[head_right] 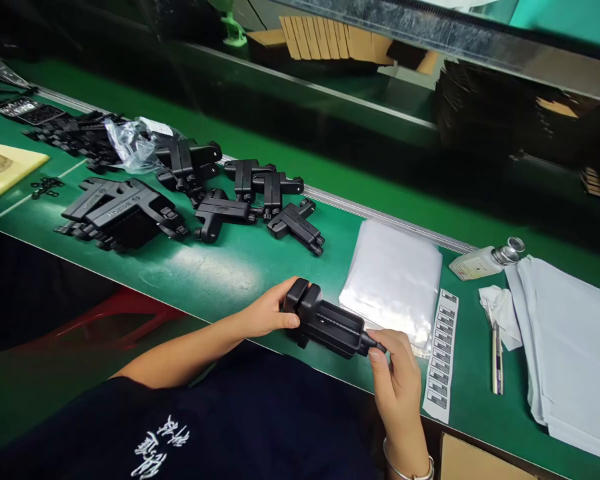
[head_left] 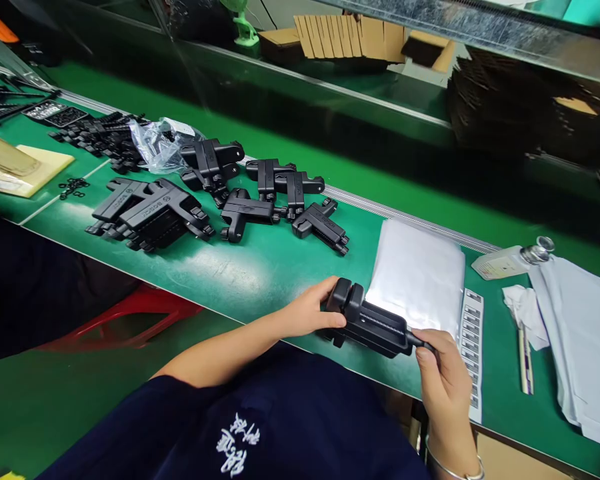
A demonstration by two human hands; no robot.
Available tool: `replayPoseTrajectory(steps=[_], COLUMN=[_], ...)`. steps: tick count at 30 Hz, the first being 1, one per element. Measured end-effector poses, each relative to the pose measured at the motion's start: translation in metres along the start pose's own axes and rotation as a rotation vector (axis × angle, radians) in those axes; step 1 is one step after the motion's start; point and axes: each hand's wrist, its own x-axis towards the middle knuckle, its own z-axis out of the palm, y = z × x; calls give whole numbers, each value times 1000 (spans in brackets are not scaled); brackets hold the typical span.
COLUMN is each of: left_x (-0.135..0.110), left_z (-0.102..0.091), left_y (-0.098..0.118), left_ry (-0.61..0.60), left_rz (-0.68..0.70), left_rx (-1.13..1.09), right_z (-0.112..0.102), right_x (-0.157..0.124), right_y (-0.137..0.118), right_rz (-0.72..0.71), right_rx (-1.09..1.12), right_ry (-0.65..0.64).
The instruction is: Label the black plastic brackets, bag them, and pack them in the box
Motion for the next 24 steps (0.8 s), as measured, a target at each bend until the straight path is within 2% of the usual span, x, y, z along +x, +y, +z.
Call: replayPoseTrajectory(steps=[2, 6, 9, 11, 14, 16, 18, 20, 21, 24], left_x=[0, -1, -2, -2, 1, 4, 7, 7, 7, 2], left_z=[2, 10, 20, 24, 26, 24, 20, 18, 17, 17], left_y=[-2, -5, -4, -1, 6, 8, 9, 9, 10, 13], left_ry=[-1, 13, 1, 31, 135, 190, 211, 170, 130, -17], left_rz=[14, 67, 127, 150, 116, 35, -80, -147, -131, 34], left_rx=[-47, -185, -284, -360, -438, -472, -539, -625, -647, -494], right_z=[3, 17, 25, 25, 18, 14, 13, 18, 22, 38], right_x=[0, -4, -10, -13, -16, -17, -18, -19, -19, -16], right_y=[1, 3, 3, 2, -2, -4, -3, 1, 4, 11], right_rz=[9, 219, 258, 214, 70, -74, -142, -64, 9, 202], right_rx=[59, 315, 313, 211, 36, -8, -13, 1, 36, 291], right_ry=[38, -3, 20, 27, -73, -131, -149, -87, -18, 216])
